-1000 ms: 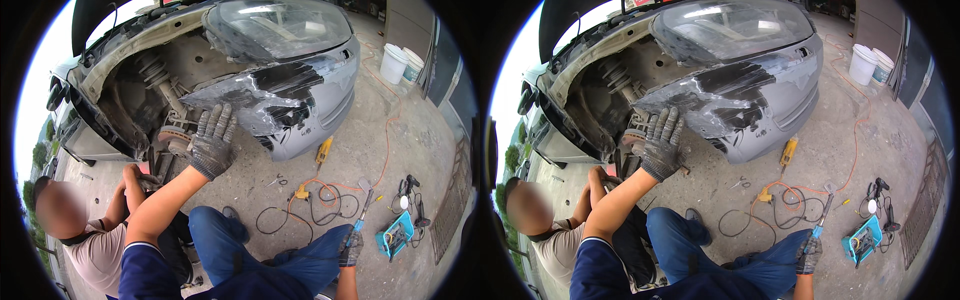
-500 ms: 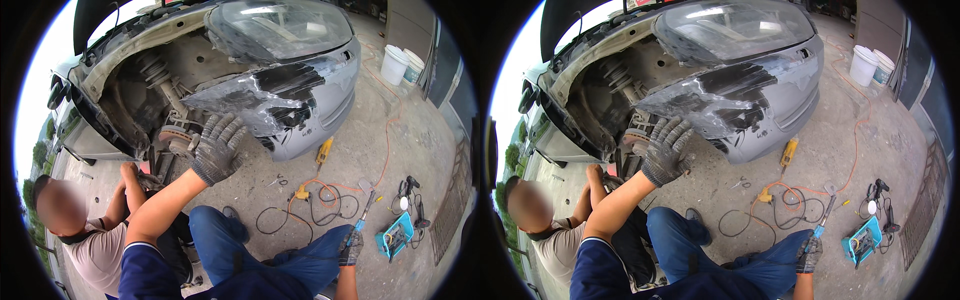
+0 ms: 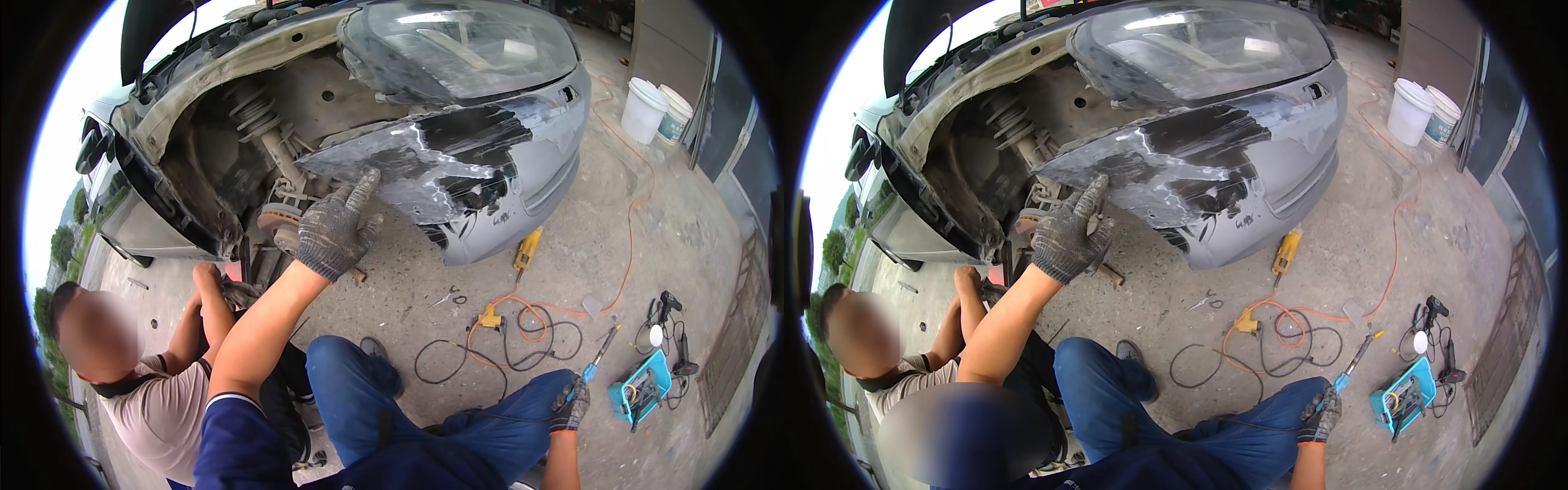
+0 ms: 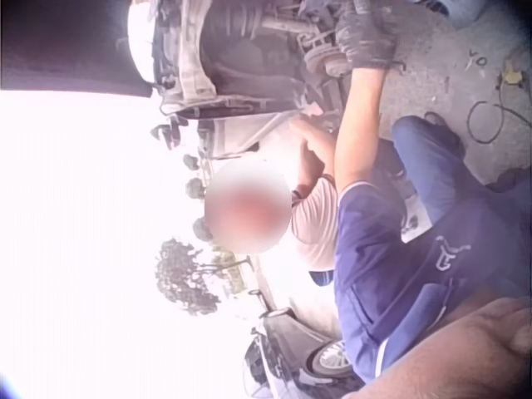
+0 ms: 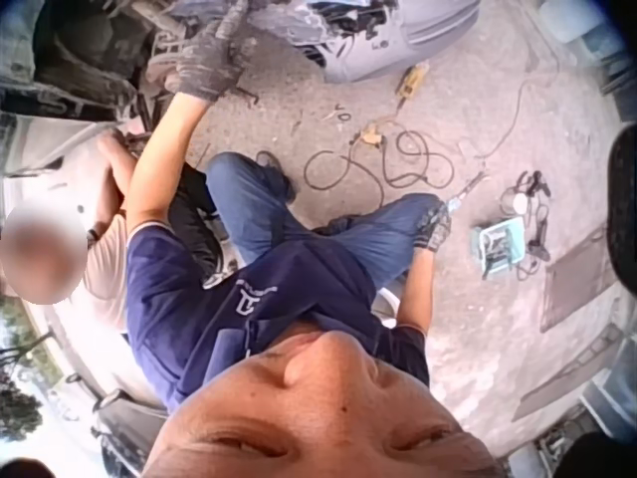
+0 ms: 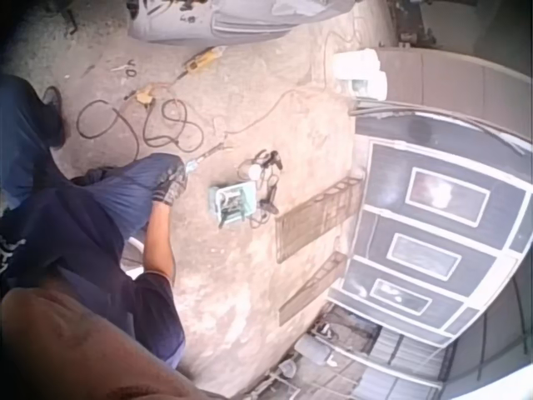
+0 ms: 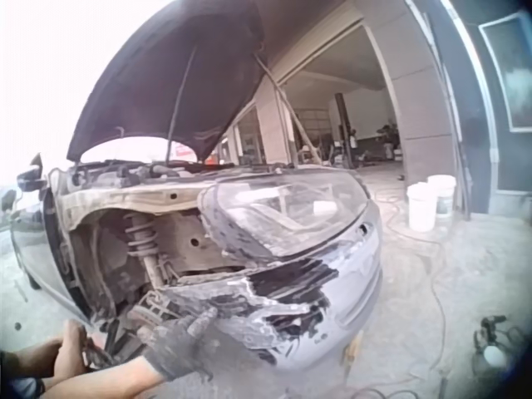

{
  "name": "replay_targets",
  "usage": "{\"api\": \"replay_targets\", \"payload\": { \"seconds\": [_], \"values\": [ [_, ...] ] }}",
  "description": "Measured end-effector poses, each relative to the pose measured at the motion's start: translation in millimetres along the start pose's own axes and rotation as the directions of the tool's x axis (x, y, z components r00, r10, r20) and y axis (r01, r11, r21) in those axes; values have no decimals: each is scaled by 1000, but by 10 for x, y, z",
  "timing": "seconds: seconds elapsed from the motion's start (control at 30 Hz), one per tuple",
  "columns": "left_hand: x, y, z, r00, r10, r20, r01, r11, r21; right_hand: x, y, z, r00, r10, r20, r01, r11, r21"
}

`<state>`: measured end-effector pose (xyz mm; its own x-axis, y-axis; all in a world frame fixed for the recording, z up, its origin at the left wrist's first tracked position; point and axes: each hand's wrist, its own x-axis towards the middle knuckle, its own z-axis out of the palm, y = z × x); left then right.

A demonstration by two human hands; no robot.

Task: The person uses a heat gun to apply heat to a damaged section of a car bumper while kneeling on the ground. They repeatedly press and smooth the heated plastic with gloved hands to reshape the area. The person occasionally pauses to inspect the surface before continuing the heating and smoothing process.

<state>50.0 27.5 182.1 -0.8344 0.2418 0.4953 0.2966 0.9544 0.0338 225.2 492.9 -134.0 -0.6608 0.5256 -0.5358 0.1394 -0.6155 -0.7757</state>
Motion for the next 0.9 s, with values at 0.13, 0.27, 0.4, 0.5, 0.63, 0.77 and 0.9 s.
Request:
{"api": "replay_targets", "payload": {
  "seconds": [0.13, 0.27, 0.4, 0.5, 0.63, 0.77, 0.9],
  "values": [
    [32, -53, -38, 1000, -15, -9, 16, 999, 48, -24, 7, 18, 998, 53, -26, -53, 998, 30],
    [12, -120, 9, 995, 12, -101, -15, 999, -37, -17, 8, 26, 996, 81, -31, -80, 996, 26],
    [-25, -117, 73, 986, -22, -163, 0, 991, -135, -42, -22, 51, 996, 81, -33, -80, 997, 20],
    [-16, -86, 80, 993, 5, -120, -23, 989, -149, -20, -14, 29, 995, 87, -40, -86, 996, 25],
    [-28, -75, 135, 990, 73, -117, -85, 991, -101, 25, 42, 5, 998, 61, -6, -61, 998, 17],
    [-130, -67, 333, 984, -64, -167, 3, 939, -344, 84, 108, -65, 995, 97, -10, -98, 995, -8],
    [-33, -186, 816, 746, -625, -230, -29, 314, -949, -16, 25, 4, 998, 35, -44, -36, 999, -3]
  ]
}}
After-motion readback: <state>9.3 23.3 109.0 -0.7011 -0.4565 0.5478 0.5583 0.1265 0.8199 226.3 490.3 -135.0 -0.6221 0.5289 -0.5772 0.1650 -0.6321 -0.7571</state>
